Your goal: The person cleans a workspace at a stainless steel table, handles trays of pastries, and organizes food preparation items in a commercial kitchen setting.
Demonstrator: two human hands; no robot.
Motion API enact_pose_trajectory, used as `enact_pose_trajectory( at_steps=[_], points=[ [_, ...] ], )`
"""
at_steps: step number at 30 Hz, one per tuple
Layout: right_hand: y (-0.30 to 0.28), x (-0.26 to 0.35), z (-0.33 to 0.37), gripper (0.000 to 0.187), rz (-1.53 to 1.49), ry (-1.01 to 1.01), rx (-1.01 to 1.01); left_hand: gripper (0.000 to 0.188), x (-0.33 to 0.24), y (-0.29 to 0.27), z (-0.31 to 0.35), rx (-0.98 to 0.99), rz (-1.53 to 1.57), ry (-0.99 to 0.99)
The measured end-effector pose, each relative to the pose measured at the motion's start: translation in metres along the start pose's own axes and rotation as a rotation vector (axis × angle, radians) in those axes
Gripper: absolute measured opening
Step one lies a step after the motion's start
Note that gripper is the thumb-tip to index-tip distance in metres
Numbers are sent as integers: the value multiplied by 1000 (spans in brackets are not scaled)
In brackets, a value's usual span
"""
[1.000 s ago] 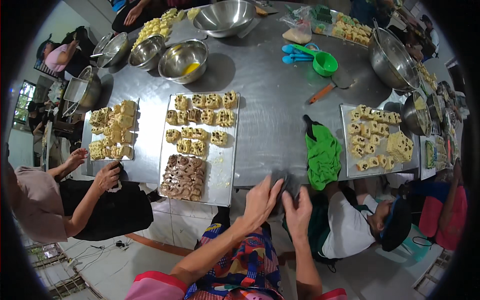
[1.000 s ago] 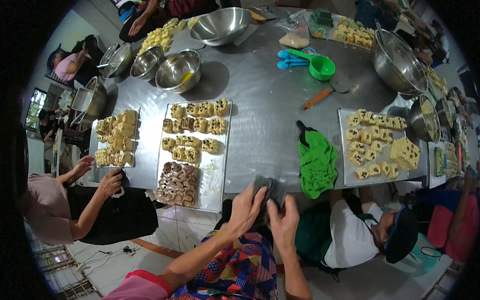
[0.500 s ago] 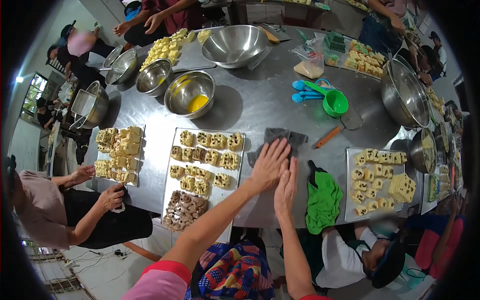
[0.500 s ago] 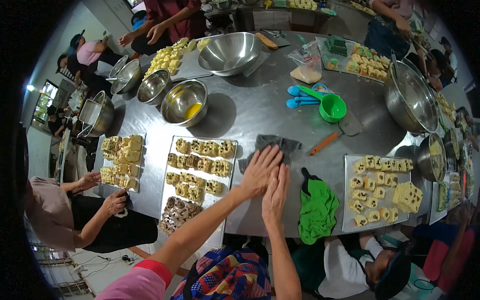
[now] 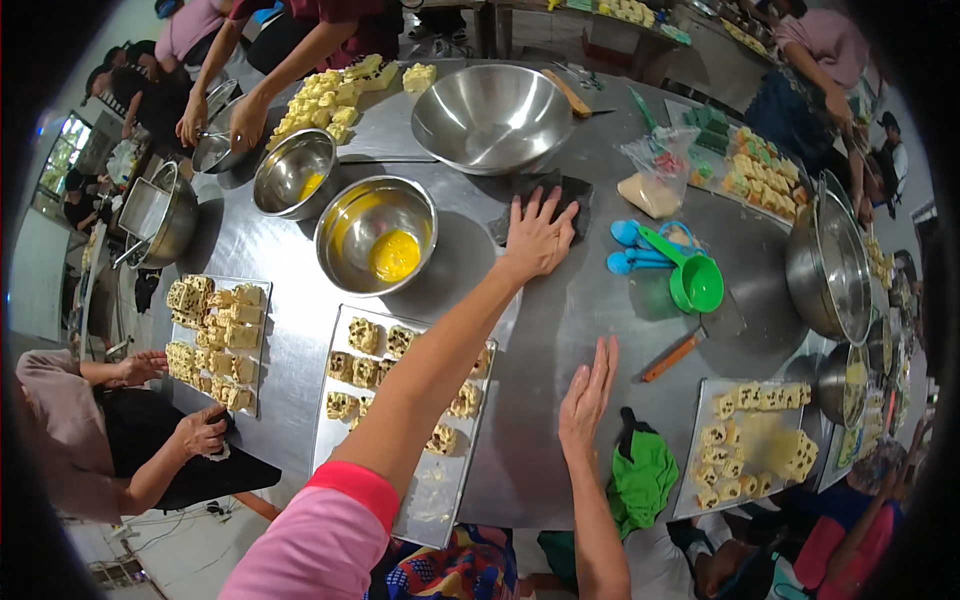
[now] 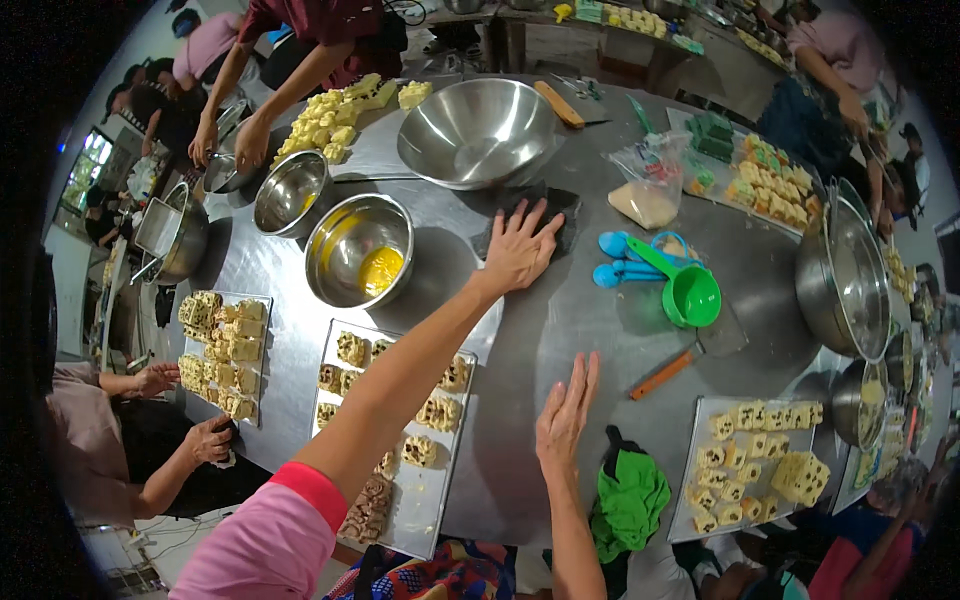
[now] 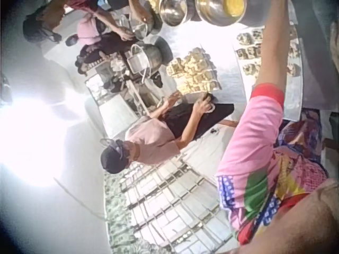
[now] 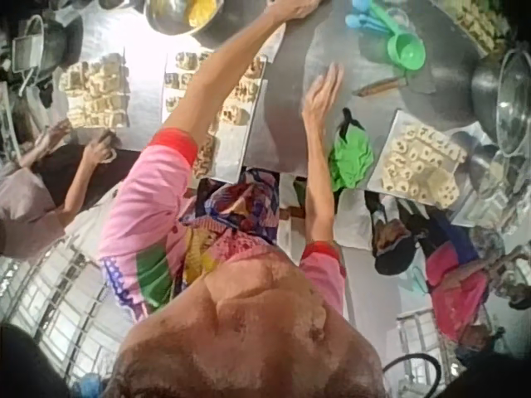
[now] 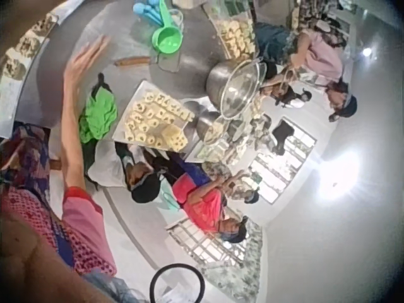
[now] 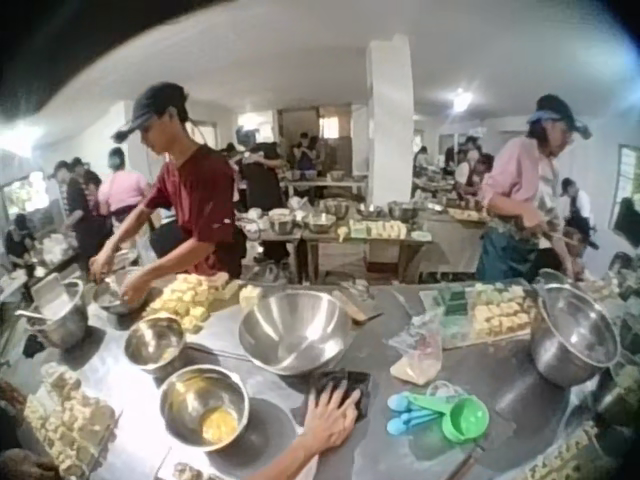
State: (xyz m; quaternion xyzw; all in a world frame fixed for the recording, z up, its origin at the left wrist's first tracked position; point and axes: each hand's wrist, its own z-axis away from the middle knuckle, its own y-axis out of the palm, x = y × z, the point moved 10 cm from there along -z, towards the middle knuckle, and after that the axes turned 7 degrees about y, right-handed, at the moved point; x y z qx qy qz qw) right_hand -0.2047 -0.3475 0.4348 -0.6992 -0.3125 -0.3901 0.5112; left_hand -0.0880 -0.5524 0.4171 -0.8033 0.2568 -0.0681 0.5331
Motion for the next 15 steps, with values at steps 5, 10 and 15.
enact_pose_trajectory(
  at_steps=[5, 10, 15],
  points=[
    [4, -2, -2, 41, 142, -61, 20, 48, 5, 15, -21, 60, 85, -77],
    [27, 13, 2, 42, 181, -75, 100, 45, -3, -8, 27, 123, 406, 25],
    [29, 63, -79, 44, 211, -344, -37, 44, -30, -193, 77, -73, 574, 63]
  ],
)
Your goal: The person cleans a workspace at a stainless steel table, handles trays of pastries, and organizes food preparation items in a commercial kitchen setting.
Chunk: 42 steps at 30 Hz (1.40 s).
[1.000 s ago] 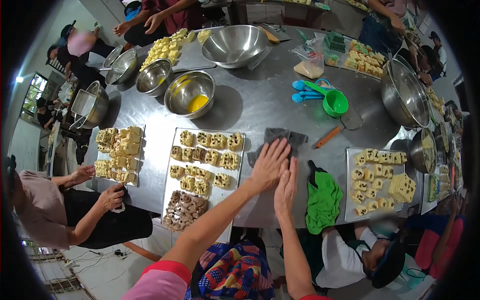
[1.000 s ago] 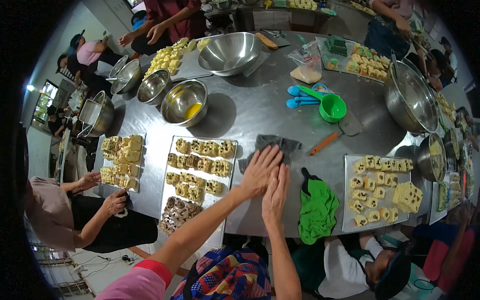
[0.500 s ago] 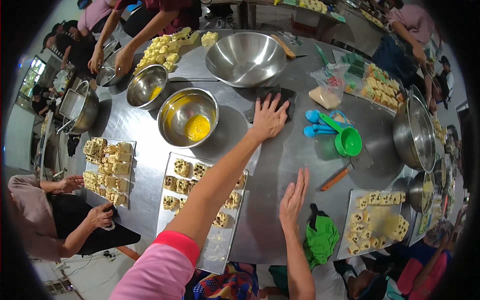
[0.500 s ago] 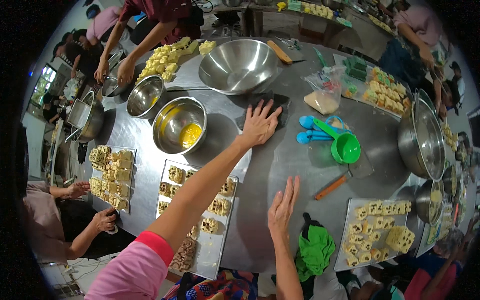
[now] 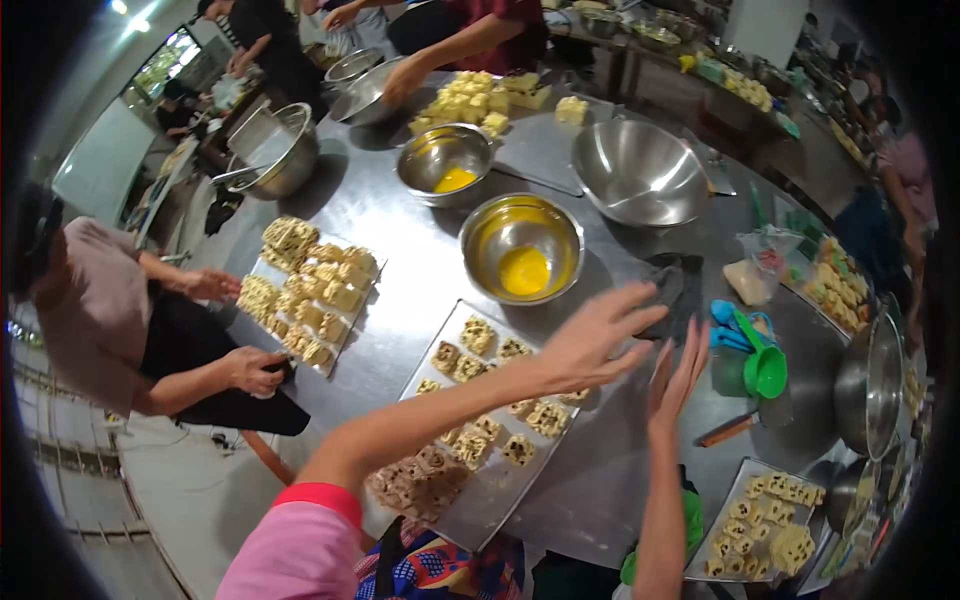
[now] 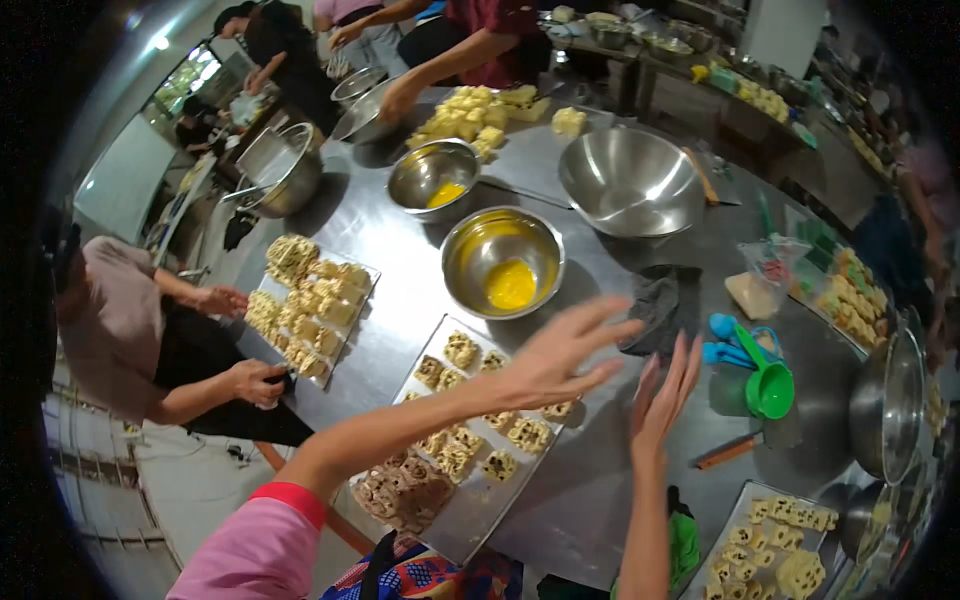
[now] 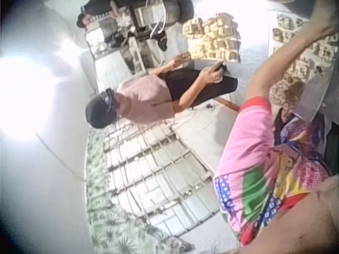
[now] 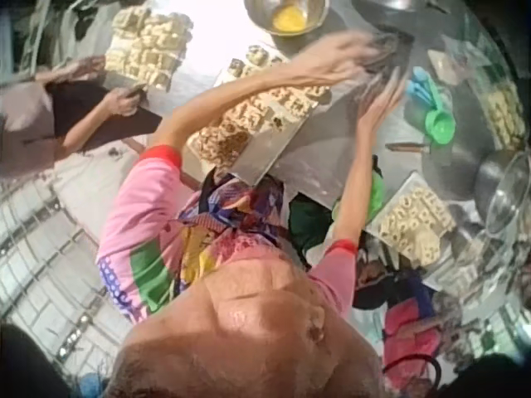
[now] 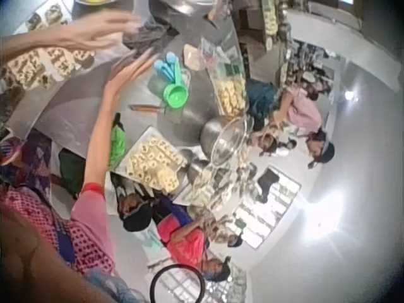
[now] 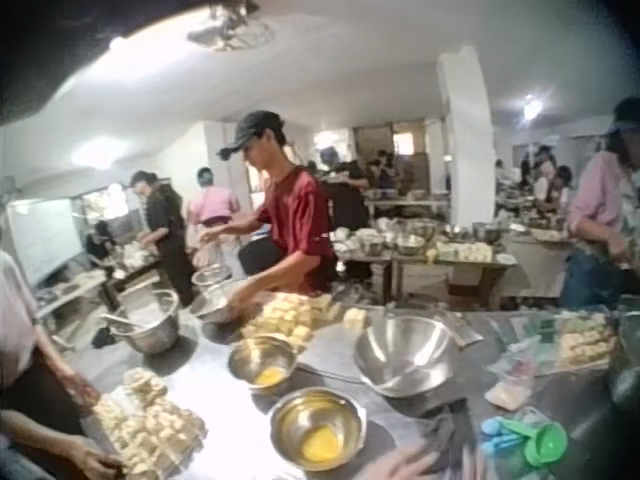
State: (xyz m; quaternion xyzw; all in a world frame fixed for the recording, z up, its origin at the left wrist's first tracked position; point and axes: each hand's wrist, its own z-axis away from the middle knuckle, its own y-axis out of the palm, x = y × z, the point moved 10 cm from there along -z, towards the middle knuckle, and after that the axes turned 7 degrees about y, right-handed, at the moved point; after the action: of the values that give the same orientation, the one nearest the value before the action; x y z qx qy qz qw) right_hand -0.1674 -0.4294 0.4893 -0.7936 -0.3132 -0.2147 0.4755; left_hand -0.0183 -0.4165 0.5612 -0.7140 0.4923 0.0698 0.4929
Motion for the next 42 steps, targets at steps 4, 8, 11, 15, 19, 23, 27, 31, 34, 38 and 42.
enact_pose_trajectory(
  at_steps=[4, 8, 11, 15, 19, 23, 27, 31, 34, 38, 42],
  points=[
    [73, -21, -69, 50, 259, 27, 51, 46, 54, -118, 75, -330, -234, -226],
    [128, -26, -74, 54, 540, -12, 185, 68, 163, -147, 175, -399, 101, -937],
    [143, 5, -51, 57, 564, -242, 169, 70, 185, -119, 181, -372, 443, -1056],
    [171, 31, -37, 56, 355, -304, 425, 49, 179, -103, 148, -259, 616, -968],
    [207, 54, -49, 54, 176, -445, 519, 43, 168, -127, 151, -271, 572, -940],
    [250, 88, -61, 48, 125, -416, 603, 38, 146, -186, 201, -411, 546, -1104],
    [286, 115, -62, 46, 77, -463, 669, 35, 116, -251, 256, -516, 367, -1199],
    [309, 151, -40, 46, 140, -545, 736, 34, 91, -276, 271, -515, 263, -1202],
    [298, 178, -15, 44, -42, -713, 684, 33, 95, -264, 270, -587, 353, -1178],
    [265, 154, 12, 37, -145, -803, 897, 32, 127, -226, 256, -522, 388, -1164],
    [202, 80, -10, 40, 23, -729, 796, 34, 150, -193, 241, -496, 474, -1103]
  ],
)
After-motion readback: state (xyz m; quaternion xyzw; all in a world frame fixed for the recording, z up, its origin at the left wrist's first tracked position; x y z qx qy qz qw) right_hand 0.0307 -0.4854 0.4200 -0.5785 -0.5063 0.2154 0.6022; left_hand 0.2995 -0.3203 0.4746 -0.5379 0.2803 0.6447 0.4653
